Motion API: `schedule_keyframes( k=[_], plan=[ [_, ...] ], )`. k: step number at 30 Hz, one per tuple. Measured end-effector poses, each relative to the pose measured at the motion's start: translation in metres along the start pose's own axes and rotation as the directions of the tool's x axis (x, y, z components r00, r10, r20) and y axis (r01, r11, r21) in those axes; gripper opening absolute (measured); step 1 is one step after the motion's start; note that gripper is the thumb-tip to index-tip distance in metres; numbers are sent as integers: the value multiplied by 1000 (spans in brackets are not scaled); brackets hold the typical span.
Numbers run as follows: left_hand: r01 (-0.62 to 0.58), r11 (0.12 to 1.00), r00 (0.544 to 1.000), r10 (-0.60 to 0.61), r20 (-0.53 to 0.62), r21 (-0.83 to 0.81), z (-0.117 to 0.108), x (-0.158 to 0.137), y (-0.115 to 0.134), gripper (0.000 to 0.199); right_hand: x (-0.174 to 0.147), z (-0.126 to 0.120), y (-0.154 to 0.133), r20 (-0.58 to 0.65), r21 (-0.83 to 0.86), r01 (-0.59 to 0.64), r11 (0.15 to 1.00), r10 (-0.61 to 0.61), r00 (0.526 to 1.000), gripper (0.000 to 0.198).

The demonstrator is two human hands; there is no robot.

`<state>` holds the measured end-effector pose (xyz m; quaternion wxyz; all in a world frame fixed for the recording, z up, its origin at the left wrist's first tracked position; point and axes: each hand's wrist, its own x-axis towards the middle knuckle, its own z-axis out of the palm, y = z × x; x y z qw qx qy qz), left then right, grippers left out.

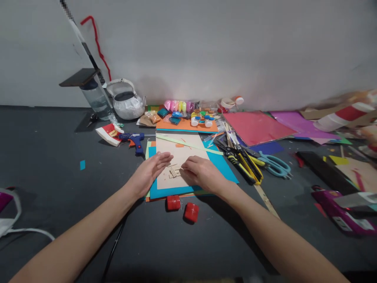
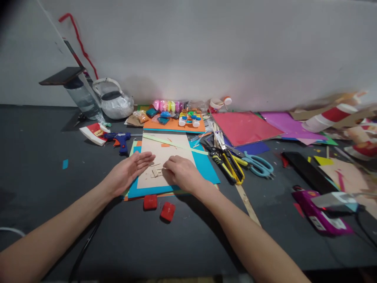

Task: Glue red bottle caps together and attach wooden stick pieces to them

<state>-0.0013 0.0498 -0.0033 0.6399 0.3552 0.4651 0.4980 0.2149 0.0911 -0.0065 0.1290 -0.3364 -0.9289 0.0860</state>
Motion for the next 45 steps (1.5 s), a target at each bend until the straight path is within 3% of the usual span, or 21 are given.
schedule_keyframes(
  k=[5, 9, 16, 23, 28, 34, 40, 45],
  plan=[
    [-236, 891, 964, 266, -24, 387, -15, -9, 2, 17, -5, 0, -1, -37, -16, -39, 999, 38, 999, 16],
    [-390, 693, 905, 409, 115, 606, -21, -9, 0, 14, 0, 4, -10, -23, -36, 0, 999, -1, 1000, 19],
    [-550, 345, 815, 422, 397, 761, -26, -5, -10, 17, 12, 8, -7, -34, -101, 5, 995, -8, 999, 22],
    [-624, 139, 755, 360, 547, 769, -23, 1, -11, 17, 9, 6, -3, -59, -101, 0, 995, -6, 998, 23],
    [-577, 61, 784, 323, 531, 815, -17, 7, -11, 11, 9, 8, -2, -70, -56, -2, 998, -2, 998, 20],
    [-480, 25, 830, 336, 445, 877, -16, 6, -12, 18, 3, 4, 2, -126, -9, -5, 1000, 4, 992, 15],
    [-479, 39, 832, 339, 439, 877, -16, 1, -12, 14, -1, 3, -5, -71, 55, 87, 995, -83, 994, 18],
    [-495, 43, 826, 335, 454, 868, -17, 0, -14, 13, 3, 12, -9, -64, -15, 95, 995, -96, 993, 18]
  ],
)
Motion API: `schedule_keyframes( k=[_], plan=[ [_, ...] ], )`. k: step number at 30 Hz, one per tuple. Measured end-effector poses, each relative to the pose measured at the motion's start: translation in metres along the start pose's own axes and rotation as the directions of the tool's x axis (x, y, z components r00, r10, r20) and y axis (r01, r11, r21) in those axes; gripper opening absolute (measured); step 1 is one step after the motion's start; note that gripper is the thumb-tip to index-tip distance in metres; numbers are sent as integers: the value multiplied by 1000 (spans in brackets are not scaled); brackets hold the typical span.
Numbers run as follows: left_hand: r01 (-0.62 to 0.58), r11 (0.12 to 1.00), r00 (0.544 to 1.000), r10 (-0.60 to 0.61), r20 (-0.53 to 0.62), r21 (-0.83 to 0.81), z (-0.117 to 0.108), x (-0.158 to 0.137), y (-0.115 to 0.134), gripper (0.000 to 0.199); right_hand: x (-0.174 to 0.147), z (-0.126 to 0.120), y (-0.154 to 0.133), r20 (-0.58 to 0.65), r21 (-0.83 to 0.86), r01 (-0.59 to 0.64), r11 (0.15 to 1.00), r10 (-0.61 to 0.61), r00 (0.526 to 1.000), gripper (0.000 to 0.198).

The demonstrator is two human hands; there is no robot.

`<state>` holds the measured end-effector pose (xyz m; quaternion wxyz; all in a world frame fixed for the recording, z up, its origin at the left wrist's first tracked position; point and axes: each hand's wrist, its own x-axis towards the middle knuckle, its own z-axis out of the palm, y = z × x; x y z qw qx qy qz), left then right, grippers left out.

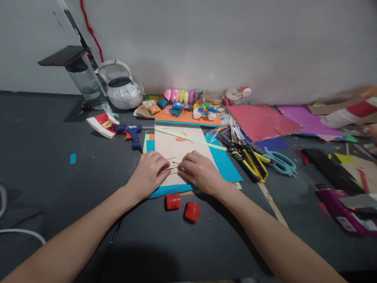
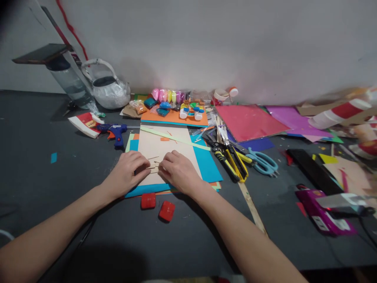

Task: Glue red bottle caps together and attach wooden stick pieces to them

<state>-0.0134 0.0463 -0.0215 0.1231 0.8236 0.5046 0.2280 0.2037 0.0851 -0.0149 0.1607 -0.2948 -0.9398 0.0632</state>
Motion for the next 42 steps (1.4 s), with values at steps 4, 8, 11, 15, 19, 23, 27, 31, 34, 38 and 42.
schedule_keyframes(
  k=[4, 8, 11, 15, 19, 23, 27, 31, 34, 38, 42],
  plan=[
    [4, 1000, 1000, -4, -24, -8, -1, -2, -1, 10, -1, 1, 1, 20, -11, 23, 1000, -22, 1000, 17],
    [-41, 999, 996, 38, -76, -35, -5, -4, 0, 10, -1, -1, 1, 38, -3, 17, 1000, -17, 999, 14],
    [-85, 994, 992, 78, -94, -62, -11, -7, 3, 9, 0, -2, 0, 32, -4, 28, 1000, -28, 999, 19],
    [-121, 987, 991, 115, -63, -102, -19, -9, 9, 10, -1, -8, -3, 33, 1, 39, 999, -39, 999, 24],
    [-154, 980, 981, 167, 103, -127, -28, -12, 19, 20, -8, -17, 2, -34, 99, -91, 991, 95, 995, 21],
    [-191, 980, 932, 198, 302, -53, -34, -15, 34, 39, -15, -23, 14, -84, 151, -250, 956, 265, 961, 19],
    [-241, 970, 886, 210, 414, 24, -35, -19, 43, 30, -17, -24, 19, -57, 162, -303, 939, 315, 947, 18],
    [-225, 974, 878, 211, 430, -20, -34, -21, 46, 12, -16, -25, 17, -13, 184, -318, 930, 325, 946, 18],
    [-81, 984, 923, 135, 361, -161, -36, -20, 46, 9, -14, -26, 14, 16, 221, -338, 915, 343, 939, 17],
    [253, 842, 952, -129, 278, -477, -40, -16, 41, 25, -13, -30, 7, 55, 311, -361, 879, 362, 930, 17],
    [484, 452, 874, -287, 392, -749, -34, -10, 32, 26, -12, -35, -3, 160, 581, -418, 698, 406, 900, 22]
  ],
)
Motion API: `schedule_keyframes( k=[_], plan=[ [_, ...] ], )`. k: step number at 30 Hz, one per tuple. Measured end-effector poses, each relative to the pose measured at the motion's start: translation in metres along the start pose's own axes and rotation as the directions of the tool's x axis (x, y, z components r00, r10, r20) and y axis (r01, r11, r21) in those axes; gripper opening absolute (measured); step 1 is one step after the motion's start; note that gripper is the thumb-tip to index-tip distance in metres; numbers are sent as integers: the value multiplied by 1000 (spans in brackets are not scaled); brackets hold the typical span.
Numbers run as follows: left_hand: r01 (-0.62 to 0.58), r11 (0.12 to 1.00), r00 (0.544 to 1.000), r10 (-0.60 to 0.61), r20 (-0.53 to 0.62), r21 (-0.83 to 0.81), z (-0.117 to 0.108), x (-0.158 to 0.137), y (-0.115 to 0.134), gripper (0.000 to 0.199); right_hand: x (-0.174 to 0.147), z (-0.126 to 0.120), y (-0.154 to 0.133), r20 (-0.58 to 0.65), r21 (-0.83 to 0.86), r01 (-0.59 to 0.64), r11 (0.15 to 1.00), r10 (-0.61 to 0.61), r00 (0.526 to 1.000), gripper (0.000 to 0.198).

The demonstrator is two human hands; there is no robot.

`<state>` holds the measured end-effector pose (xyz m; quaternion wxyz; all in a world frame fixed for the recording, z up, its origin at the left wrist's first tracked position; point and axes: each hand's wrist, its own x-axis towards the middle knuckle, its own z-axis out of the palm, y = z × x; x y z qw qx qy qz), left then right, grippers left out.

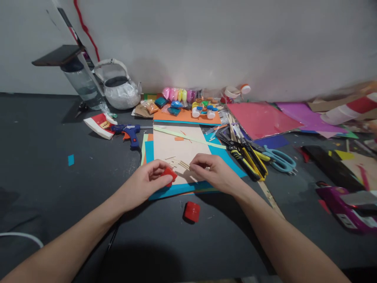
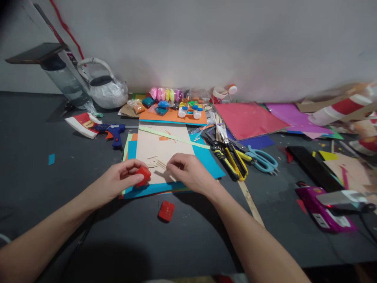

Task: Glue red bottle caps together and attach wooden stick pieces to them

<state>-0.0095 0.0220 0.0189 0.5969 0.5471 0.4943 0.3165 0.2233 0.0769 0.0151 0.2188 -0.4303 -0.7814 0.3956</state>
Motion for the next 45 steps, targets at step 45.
schedule_keyframes(
  k=[45],
  plan=[
    [-237, 939, 947, 281, -158, 250, 7, 2, -15, 32, -1, 5, -6, 111, 580, -189, 792, 152, 982, 25]
  ],
)
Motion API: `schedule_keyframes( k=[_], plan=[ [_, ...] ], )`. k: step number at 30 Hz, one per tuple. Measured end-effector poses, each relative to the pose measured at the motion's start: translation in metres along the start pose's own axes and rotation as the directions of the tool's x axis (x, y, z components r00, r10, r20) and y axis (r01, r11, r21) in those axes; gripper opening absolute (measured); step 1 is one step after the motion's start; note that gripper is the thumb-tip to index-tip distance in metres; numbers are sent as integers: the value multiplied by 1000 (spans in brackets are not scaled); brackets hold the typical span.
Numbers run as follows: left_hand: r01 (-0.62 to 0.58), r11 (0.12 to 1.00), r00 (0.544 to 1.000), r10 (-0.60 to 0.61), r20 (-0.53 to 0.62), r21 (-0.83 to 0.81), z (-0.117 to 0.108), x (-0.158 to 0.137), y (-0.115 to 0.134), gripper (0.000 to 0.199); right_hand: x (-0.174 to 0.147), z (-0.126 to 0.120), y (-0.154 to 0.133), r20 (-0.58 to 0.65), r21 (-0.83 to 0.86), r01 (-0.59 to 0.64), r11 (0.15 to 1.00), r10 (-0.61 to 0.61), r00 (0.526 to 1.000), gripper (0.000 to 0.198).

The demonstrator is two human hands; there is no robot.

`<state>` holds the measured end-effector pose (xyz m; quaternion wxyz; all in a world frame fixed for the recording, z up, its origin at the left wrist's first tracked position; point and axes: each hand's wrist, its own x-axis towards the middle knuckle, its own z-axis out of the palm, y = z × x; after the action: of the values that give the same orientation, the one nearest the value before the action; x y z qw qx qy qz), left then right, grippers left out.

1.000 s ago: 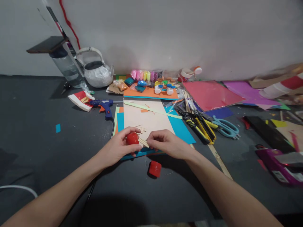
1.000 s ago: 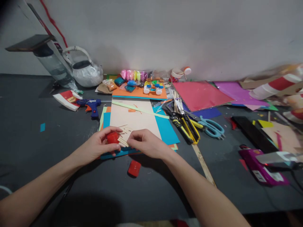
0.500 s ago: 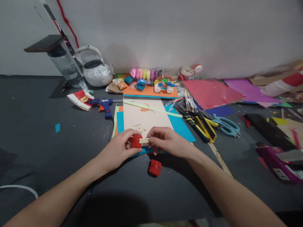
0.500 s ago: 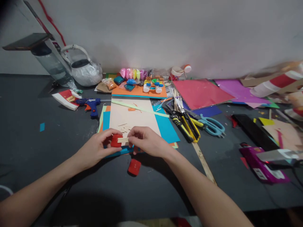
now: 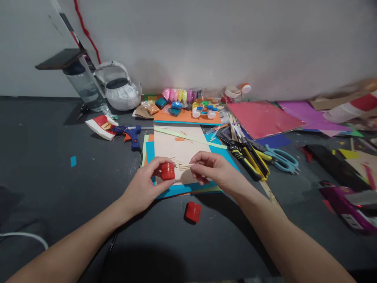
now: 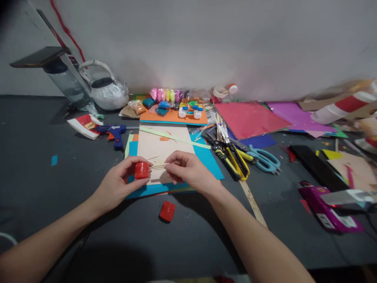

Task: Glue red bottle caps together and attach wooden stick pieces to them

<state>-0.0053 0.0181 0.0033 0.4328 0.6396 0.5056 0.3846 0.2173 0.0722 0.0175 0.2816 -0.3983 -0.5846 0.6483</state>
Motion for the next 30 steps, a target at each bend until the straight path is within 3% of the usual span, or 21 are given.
schedule_keyframes(
  k=[3, 5, 11, 14, 18, 24, 27, 30],
  plan=[
    [-33, 980, 999, 36, 11, -198, 1, -2, 0, 31, 2, -4, 1, -22, -149, -10, 989, 7, 1000, 22],
    [-61, 967, 997, 71, 31, -248, 2, -4, 0, 32, 2, -3, 2, -7, -258, -29, 966, 28, 1000, 21],
    [-198, 978, 980, 197, -13, -60, 0, -3, 0, 32, -1, 5, 10, -12, -525, -29, 850, 27, 1000, 19],
    [-106, 989, 994, 106, -3, -102, 0, -2, 0, 33, -1, 6, 11, -39, -591, -30, 806, 9, 999, 18],
    [40, 969, 999, -30, 42, -245, 4, -2, 3, 32, 0, 10, 5, -79, -602, 41, 798, -110, 991, 19],
    [230, 805, 973, -175, 151, -548, 8, 0, 4, 35, -7, 15, -3, 6, -655, 97, 749, -123, 992, 14],
    [250, 782, 968, -189, 165, -572, 9, 1, 5, 35, -10, 21, -5, 104, -537, 263, 802, -246, 964, 26],
    [227, 793, 972, -150, 181, -565, 11, 1, 6, 35, -10, 32, -2, 148, -504, 440, 743, -428, 892, 46]
  ],
)
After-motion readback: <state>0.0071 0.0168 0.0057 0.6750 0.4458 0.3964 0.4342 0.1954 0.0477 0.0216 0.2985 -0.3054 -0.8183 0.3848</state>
